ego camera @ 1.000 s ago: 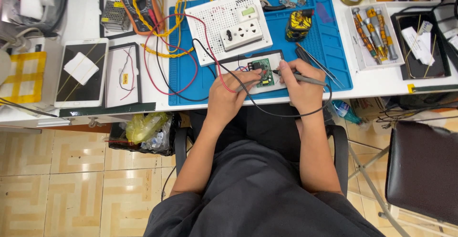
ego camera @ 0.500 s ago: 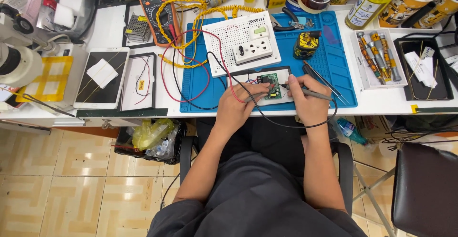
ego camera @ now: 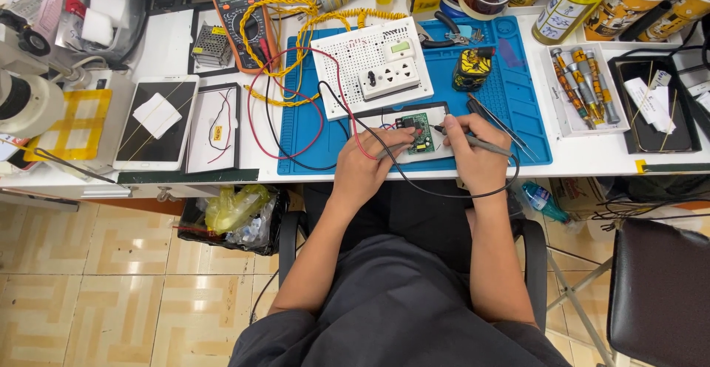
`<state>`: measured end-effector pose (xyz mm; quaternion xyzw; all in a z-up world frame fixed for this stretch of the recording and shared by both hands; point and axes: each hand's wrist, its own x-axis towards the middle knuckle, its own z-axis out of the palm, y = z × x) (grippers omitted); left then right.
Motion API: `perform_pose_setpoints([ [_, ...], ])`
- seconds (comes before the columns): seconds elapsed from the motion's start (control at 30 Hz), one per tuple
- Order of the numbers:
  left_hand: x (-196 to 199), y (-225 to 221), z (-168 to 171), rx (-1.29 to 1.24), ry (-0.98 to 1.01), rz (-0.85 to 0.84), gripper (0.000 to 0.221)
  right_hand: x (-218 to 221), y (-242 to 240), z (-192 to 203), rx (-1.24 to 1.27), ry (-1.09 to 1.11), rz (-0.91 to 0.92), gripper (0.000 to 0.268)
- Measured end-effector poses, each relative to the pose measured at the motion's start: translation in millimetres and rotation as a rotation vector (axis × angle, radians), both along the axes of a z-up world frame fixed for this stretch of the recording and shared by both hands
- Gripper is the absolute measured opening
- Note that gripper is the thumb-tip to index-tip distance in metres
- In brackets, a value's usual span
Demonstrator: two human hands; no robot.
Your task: Soldering electronic components onto a circuit board and testing with a multimeter at a repair bench.
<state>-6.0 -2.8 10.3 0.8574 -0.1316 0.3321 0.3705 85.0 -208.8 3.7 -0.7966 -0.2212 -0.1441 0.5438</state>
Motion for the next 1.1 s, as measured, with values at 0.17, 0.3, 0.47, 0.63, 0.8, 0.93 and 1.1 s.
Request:
perform_pose_setpoints([
  [0.17, -1, 0, 5, 0.014, 0.003, 0.002, 0.020, 1, 2, -1, -0.012, -0.005, 0.011, 0.030],
  [0.3, 1, 0, 6, 0.020, -0.016, -0.015, 0.019, 1, 2, 0, -0.014, -0.020, 0.013, 0.031],
  [0.47, 3, 2, 2, 0.031, -0.010, -0.036, 0.020, 3, -1, -6, -0.052, -0.052, -0.002, 0.030],
  [0.63, 3, 3, 2, 0.004, -0.040, -0.047, 0.017, 7, 4, 2, 0.044, -0.021, 0.026, 0.027],
  [0.8, 5, 2, -7, -0.042, -0.079, 0.003, 0.015, 10, 8, -6, 0.002, -0.024, 0.036, 0.028],
  [0.93, 7, 5, -11, -0.027, -0.089, -0.015, 0.015, 6, 9, -4, -0.013, -0.034, 0.028, 0.027],
  [1.1, 5, 4, -6, -0.039, -0.077, -0.012, 0.014, 3, 9, 0, 0.004, -0.029, 0.030, 0.028],
])
